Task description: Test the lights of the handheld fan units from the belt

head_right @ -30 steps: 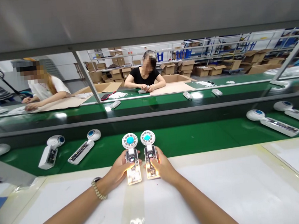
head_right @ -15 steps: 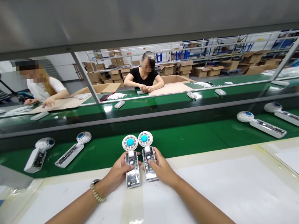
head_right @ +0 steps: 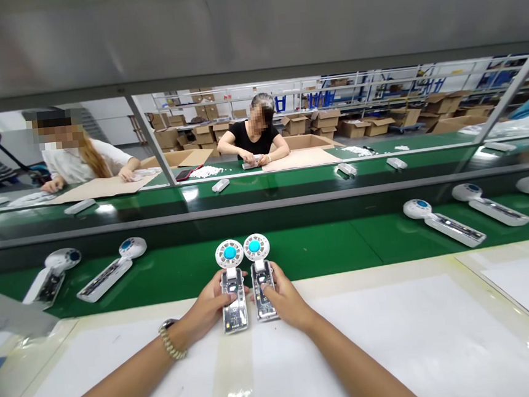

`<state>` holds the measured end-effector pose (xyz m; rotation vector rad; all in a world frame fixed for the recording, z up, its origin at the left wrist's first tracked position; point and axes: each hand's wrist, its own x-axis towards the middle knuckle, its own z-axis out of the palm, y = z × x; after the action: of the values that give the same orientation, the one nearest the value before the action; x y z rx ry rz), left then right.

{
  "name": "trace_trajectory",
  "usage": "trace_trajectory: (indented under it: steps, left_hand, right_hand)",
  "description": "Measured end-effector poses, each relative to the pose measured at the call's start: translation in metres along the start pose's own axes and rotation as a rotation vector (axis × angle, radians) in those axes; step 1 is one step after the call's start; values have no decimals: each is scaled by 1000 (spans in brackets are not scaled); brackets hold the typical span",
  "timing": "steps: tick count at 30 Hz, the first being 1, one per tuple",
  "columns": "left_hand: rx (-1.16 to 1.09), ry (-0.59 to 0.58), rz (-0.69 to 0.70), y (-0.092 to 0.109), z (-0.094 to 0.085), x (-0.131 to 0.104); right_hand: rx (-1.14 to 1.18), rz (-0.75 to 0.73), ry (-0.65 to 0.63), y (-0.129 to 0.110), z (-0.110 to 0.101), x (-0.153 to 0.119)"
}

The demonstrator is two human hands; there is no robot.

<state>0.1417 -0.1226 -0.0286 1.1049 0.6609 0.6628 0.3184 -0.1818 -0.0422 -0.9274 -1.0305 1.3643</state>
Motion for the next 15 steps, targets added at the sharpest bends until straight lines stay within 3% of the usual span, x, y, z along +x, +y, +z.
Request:
trace_trajectory:
  steps: [4, 9, 15]
  left_hand:
    - [-17, -50, 5, -4, -3, 1]
    - [-13, -24, -6, -2, -2, 1]
    - [-25, 1, -14, -1, -1, 1]
  right_hand:
    - [-32, -16, -26, 1, -3, -1]
    - [-162, -97, -43, 3, -6, -1]
    - [-91, -83, -64, 9, -7, 0]
